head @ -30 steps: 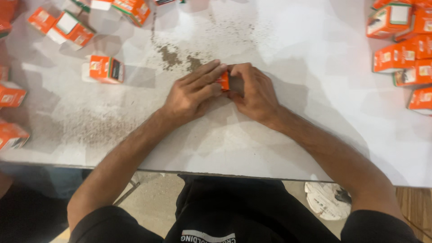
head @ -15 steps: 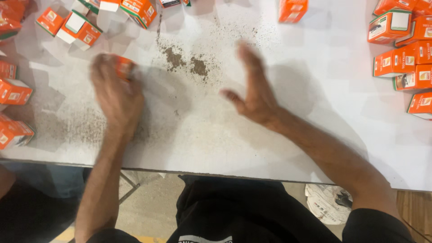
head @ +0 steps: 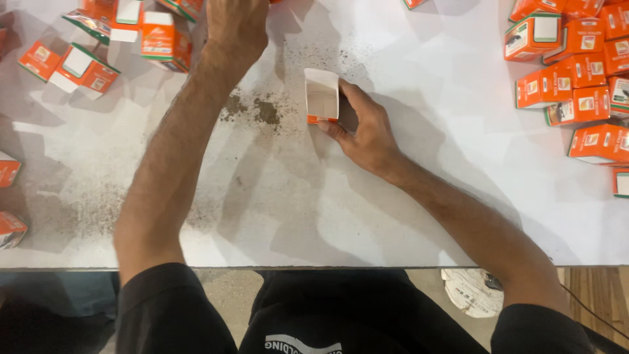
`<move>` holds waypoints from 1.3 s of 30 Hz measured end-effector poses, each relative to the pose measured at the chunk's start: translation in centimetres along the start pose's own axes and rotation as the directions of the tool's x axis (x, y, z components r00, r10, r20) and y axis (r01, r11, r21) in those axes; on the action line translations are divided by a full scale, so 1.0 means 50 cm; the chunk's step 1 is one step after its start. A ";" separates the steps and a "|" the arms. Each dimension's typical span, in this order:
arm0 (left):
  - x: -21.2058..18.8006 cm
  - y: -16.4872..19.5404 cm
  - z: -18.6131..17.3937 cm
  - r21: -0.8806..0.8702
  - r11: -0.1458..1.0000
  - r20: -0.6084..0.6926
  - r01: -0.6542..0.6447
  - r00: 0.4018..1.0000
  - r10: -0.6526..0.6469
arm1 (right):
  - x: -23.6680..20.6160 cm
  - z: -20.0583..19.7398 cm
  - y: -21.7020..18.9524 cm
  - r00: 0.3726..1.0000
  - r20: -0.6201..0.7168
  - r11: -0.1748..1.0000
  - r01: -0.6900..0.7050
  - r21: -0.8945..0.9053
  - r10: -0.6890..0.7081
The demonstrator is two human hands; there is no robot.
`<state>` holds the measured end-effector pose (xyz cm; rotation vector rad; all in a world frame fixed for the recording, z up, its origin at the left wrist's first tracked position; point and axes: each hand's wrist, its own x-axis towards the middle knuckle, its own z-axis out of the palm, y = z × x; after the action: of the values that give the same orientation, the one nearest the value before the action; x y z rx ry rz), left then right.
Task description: The person folds and closes small orange product cartons at a white table, pressing the flaps shut and stacking the finished boxes with the pile of cartons on the table. They occasionally pick up an orange packet and place it into a carton before closing it.
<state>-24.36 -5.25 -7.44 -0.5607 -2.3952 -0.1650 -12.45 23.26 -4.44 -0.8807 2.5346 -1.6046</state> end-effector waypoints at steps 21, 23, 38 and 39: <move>-0.125 0.266 -0.206 -0.271 0.945 0.019 -0.181 0.981 0.193 | 0.005 -0.017 -0.010 0.992 0.101 0.997 0.079 0.009 -0.080; -0.117 0.282 -0.218 -0.312 0.948 0.005 -0.064 0.998 0.069 | 0.007 -0.016 -0.008 0.992 0.104 0.997 0.075 0.026 -0.077; -0.076 0.287 -0.176 -0.633 0.307 0.570 0.711 0.696 -0.438 | -0.021 0.012 0.013 0.977 0.045 0.977 0.209 -0.033 -0.208; -0.075 0.290 -0.180 -0.640 0.248 0.580 0.727 0.669 -0.464 | -0.020 0.012 0.011 0.957 0.029 0.945 0.289 -0.151 -0.288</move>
<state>-10.23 4.16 -3.24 0.0519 -2.5372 -1.8339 -11.65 23.39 -5.47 -1.3262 2.6548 -1.4767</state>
